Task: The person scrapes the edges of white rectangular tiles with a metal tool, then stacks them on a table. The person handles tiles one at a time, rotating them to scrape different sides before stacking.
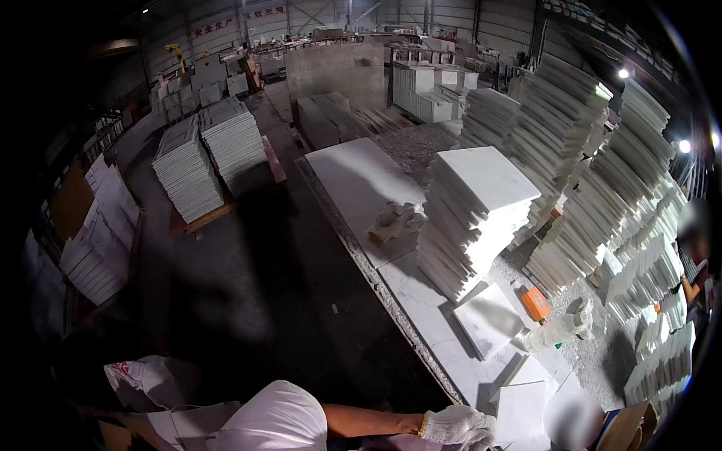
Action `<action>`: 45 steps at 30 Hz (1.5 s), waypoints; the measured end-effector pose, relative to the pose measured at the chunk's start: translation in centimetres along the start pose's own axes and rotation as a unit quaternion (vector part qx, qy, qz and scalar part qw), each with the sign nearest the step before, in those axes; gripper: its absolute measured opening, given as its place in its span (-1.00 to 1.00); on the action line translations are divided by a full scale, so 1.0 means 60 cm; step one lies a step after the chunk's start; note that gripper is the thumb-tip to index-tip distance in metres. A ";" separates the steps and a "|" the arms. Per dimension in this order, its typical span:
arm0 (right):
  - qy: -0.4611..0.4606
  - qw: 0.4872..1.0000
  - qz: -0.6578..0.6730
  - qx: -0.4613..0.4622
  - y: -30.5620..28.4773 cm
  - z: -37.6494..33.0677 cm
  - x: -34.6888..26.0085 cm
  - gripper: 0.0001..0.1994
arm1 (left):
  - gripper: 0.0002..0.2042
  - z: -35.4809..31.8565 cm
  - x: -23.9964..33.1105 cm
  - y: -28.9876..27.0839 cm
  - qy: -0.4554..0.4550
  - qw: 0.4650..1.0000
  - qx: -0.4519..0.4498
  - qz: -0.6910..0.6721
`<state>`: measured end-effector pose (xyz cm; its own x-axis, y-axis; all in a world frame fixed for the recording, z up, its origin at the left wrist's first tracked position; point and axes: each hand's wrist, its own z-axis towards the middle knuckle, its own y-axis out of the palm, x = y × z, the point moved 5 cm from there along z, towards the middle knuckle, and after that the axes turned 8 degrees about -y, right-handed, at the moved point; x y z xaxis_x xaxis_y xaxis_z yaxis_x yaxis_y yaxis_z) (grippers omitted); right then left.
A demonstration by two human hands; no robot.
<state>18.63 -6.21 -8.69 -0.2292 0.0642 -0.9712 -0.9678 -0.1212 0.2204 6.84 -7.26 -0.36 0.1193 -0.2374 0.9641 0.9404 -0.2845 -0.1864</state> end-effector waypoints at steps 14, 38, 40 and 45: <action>0.014 1.000 -0.025 -0.010 0.013 0.047 0.003 -0.59 | -0.84 0.035 -0.012 -0.021 0.028 0.999 0.004 0.044; 0.010 0.999 -0.007 -0.045 0.021 0.055 0.005 -0.65 | -0.85 0.045 -0.070 0.070 -0.005 0.976 -0.057 0.210; -0.004 0.999 -0.017 -0.042 0.011 0.050 -0.004 -0.65 | -0.85 0.044 -0.049 0.064 -0.011 0.992 -0.053 0.113; -0.052 0.997 -0.060 -0.025 -0.014 0.033 -0.056 -0.66 | -0.86 0.023 0.035 0.024 -0.012 0.998 -0.041 -0.054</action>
<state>20.02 -4.39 -5.46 -0.1248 0.1837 -0.9750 -0.9830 -0.1562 0.0964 8.86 -6.89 1.64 0.0281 -0.1793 0.9834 0.9191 -0.3821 -0.0959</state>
